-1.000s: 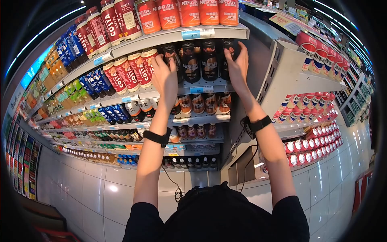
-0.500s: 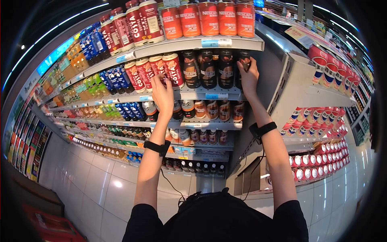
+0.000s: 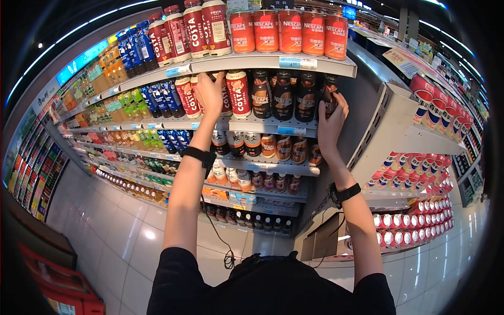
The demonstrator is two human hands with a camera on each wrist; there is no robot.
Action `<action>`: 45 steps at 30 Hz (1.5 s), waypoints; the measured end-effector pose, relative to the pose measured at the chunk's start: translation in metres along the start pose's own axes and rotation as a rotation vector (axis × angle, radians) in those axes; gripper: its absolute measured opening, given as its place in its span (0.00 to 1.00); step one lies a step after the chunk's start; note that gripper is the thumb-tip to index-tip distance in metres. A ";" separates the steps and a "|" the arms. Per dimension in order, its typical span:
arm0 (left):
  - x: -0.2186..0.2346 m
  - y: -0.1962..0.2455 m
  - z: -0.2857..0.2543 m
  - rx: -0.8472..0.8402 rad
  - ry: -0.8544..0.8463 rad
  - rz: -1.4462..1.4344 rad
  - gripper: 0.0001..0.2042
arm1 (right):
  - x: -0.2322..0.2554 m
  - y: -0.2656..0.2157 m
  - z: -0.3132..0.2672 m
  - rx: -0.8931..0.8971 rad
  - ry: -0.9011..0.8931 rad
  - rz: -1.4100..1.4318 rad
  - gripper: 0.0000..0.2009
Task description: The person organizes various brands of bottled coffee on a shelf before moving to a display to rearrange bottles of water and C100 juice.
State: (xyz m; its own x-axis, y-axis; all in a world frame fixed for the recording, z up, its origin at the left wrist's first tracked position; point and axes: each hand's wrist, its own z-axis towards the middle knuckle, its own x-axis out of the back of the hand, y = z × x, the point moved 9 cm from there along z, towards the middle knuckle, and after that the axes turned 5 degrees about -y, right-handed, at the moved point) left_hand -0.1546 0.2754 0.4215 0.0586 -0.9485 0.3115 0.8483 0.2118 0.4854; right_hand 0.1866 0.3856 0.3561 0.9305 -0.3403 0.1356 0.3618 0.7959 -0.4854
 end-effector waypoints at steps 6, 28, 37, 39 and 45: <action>-0.017 -0.006 0.007 0.075 -0.027 0.125 0.23 | 0.014 -0.007 -0.005 -0.004 -0.044 0.012 0.15; -0.028 -0.018 0.014 -0.020 -0.301 0.005 0.20 | -0.030 -0.086 -0.020 0.214 -0.240 0.219 0.11; -0.001 0.039 -0.028 -0.280 -0.022 -0.135 0.22 | -0.037 -0.085 -0.025 0.227 -0.273 0.216 0.11; -0.005 0.043 -0.023 -0.238 -0.053 -0.105 0.25 | -0.038 -0.086 -0.029 0.229 -0.286 0.223 0.11; -0.018 0.044 -0.015 -0.193 -0.078 -0.009 0.28 | -0.038 -0.083 -0.039 0.208 -0.328 0.193 0.09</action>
State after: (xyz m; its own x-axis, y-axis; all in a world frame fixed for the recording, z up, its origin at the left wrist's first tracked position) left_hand -0.1108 0.2978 0.4251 0.0159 -0.9274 0.3739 0.9339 0.1473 0.3257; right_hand 0.1192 0.3129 0.3577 0.9389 -0.0252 0.3432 0.1523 0.9248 -0.3487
